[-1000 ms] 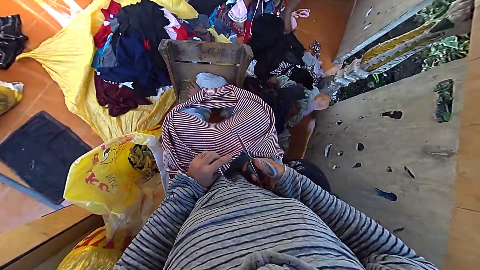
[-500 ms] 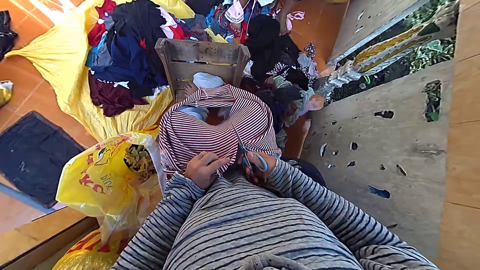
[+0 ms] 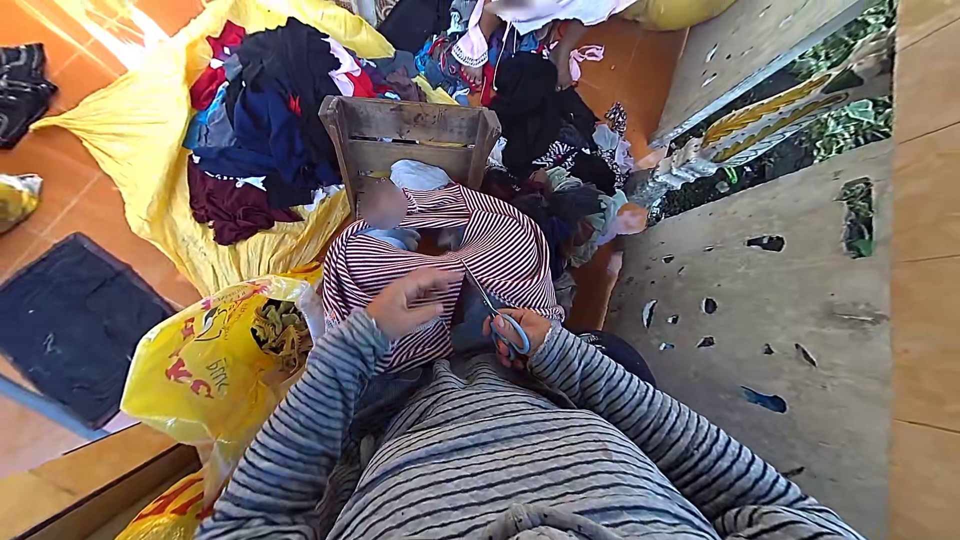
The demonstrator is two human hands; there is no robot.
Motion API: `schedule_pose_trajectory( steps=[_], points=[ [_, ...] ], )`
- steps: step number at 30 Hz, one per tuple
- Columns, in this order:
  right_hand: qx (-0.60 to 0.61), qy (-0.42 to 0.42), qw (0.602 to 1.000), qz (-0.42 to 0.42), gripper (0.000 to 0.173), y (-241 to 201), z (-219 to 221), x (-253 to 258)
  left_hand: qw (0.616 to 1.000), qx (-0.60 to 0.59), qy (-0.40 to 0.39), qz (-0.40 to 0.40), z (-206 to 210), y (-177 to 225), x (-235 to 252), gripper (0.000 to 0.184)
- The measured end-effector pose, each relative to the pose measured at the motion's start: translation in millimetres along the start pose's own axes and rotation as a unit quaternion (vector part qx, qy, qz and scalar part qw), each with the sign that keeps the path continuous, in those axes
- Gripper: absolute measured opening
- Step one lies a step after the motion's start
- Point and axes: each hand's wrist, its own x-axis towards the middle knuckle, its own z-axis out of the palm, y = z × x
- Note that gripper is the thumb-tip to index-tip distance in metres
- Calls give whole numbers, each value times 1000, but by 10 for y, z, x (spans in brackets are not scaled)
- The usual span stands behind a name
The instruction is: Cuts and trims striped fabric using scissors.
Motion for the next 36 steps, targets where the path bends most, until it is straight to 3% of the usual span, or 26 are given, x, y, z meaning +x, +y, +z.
schedule_pose_trajectory(
  steps=[2,3,6,9,10,11,13,15,19,24,31,36],
  points=[
    [-10,3,1000,-1,24,13,10,4,985,138,94,-37,-204,-51,376,38],
    [-20,8,1000,1,24,9,24,0,963,238,78,-97,-302,-78,575,39],
    [-37,14,999,9,25,-22,45,-3,859,399,-109,-302,-338,-24,1078,50],
    [-21,9,1000,5,24,-3,16,14,788,409,-224,-401,-209,204,1322,64],
    [-14,7,1000,2,25,8,8,24,788,399,-245,-399,-221,184,1366,62],
    [-7,2,1000,0,26,21,3,33,815,375,-245,-368,-267,78,1370,57],
    [4,-12,1000,-2,31,40,-9,71,929,261,-136,-224,-412,-455,1257,43],
    [20,-24,999,-6,37,39,-12,138,985,99,-11,-138,-484,-720,1151,31],
    [46,-33,998,-31,40,-10,4,313,989,-45,80,-119,-493,-581,1052,20],
    [43,-28,998,-39,40,-65,-1,420,988,-58,104,-103,-464,-517,1049,18],
    [43,-4,997,-57,28,-148,39,400,984,-91,127,-91,-470,-507,1041,14],
    [42,-15,997,-61,34,-261,35,605,982,-118,124,-75,-463,-532,1047,12]
  ],
)
